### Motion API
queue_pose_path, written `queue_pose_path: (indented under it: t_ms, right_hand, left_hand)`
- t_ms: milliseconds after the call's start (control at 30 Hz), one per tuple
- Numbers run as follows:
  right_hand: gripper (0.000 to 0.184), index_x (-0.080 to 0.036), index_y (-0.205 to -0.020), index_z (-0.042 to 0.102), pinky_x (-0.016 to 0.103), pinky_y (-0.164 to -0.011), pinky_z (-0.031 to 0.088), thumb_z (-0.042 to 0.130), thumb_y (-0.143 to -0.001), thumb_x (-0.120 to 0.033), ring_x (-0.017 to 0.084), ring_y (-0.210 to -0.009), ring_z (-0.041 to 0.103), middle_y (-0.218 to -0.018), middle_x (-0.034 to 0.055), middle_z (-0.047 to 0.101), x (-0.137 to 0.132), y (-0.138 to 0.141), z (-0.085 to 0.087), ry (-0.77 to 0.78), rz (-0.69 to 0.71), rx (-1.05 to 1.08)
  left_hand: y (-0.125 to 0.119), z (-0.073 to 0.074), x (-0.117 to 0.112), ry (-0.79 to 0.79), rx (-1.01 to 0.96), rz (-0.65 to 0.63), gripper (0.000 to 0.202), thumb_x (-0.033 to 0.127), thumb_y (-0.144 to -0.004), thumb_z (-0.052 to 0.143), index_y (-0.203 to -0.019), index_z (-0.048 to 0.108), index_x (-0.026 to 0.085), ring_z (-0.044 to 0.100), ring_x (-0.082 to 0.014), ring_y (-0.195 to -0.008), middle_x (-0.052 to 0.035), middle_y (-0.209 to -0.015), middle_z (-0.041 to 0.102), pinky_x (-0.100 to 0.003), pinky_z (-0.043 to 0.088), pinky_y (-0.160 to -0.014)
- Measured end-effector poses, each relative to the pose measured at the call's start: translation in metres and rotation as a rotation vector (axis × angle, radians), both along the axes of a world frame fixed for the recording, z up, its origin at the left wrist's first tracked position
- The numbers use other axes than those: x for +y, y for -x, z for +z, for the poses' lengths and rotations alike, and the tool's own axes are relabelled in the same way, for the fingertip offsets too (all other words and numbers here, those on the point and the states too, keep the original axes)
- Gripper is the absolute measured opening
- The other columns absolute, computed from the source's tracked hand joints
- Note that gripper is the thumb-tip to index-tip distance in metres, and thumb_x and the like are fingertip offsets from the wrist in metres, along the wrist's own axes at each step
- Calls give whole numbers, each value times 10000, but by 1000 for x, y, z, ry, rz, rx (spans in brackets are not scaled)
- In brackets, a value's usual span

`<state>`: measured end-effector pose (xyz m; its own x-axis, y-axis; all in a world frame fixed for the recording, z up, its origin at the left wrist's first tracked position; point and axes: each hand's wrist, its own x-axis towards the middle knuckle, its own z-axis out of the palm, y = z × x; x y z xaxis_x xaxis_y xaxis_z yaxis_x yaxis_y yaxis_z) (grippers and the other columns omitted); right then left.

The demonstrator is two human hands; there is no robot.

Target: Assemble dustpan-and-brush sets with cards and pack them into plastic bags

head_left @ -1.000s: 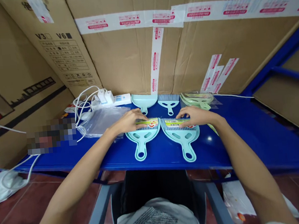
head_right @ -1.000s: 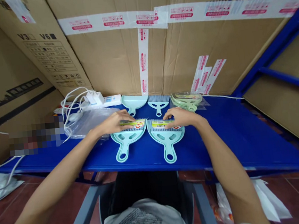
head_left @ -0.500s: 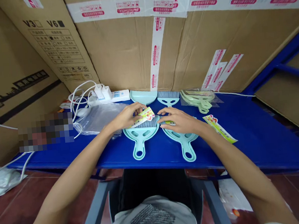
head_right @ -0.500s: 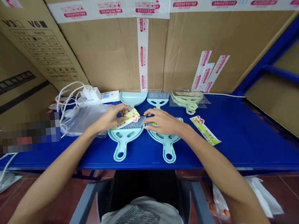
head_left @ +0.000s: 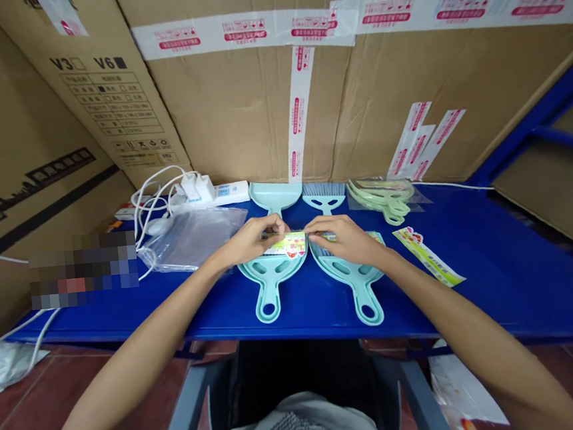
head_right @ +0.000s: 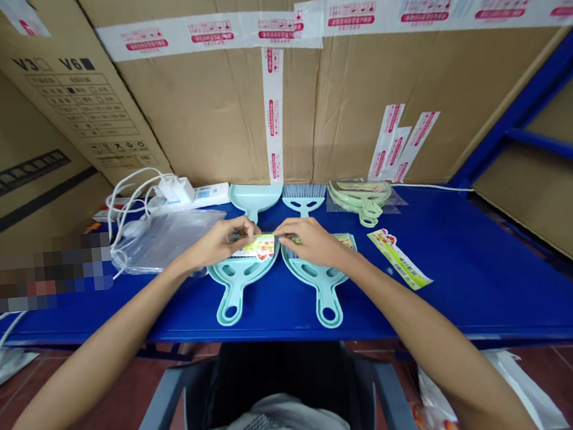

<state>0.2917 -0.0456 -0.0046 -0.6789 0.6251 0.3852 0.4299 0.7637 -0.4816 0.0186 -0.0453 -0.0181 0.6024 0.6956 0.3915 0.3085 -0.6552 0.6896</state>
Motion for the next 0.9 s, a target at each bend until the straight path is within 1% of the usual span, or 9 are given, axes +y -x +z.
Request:
queue_pose_path:
  t_ms: [67,167,267,367,500,567,700,800,900]
  right_hand:
    - [280,-191,-1188,782,365,-901,607,590,-990,-241,206,-945,763,-1096,85,790,1,1,-2,134,-14,113]
    - [325,-190,-1255,750,374,-885,636,605,-974,-262,193,-908,781,-1099,92,789,2,1,-4,325,10,254]
    - [315,-192,-1238,752,421,-950,635,616,-966,-273,217,-972,791,-1093,99,794,1,2,-4,402,27,310]
    - [301,-200,-1212,766,468,-1007,620,643,-946,-270,242,-1033,785,-1080,97,801,1,2,-1,395,4,317]
    - [258,-206,-1150,772,497,-1012,626,695,-920,-290,259,-1046,779,-1145,108,798,8,-8,5,352,-83,378]
    - [223,-193,-1096,773,493,-978,642,715,-914,-308,255,-968,790,-1070,111,806,14,-18,9,331,-154,421]
    - [198,-174,-994,774,436,-834,676,740,-899,-344,222,-789,778,-919,101,798,22,-39,17,282,-258,445]
    - [212,-168,-963,773,395,-749,672,740,-890,-365,214,-757,767,-902,106,797,23,-44,19,265,-294,436]
    - [219,-161,-966,776,386,-737,663,719,-893,-359,215,-753,767,-893,109,800,21,-41,18,251,-301,394]
  left_hand:
    - [-3,-1,0,-68,17,-18,112,178,-1010,573,-962,674,169,690,-185,-973,-83,-1075,734,-337,528,-873]
    - [-4,-2,2,-187,103,-55,191,139,-1004,567,-1114,716,187,675,-217,-1113,-97,-1192,715,-399,513,-999]
    - [-1,-8,5,-278,214,-52,262,158,-1022,562,-1210,736,210,644,-240,-1178,-109,-1259,679,-435,505,-1050]
    - [2,-13,8,-339,304,-32,291,202,-1046,550,-1257,749,228,638,-245,-1142,-111,-1236,664,-437,523,-1028]
    - [4,-11,6,-381,359,0,395,199,-1069,486,-1426,656,219,619,-254,-1154,-124,-1244,651,-451,528,-1026]
    - [3,-9,4,-406,355,-12,470,128,-1049,450,-1470,624,243,602,-253,-1177,-122,-1274,640,-459,524,-1038]
    - [2,-9,3,-451,388,-48,619,-13,-933,427,-1396,698,296,579,-262,-1184,-116,-1305,616,-479,524,-1034]
    - [1,-11,3,-444,417,-47,635,-35,-889,432,-1356,730,274,570,-271,-1183,-123,-1300,613,-488,520,-1041]
    - [1,-10,1,-434,412,-27,653,-24,-892,435,-1427,678,259,567,-272,-1182,-129,-1307,618,-486,522,-1041]
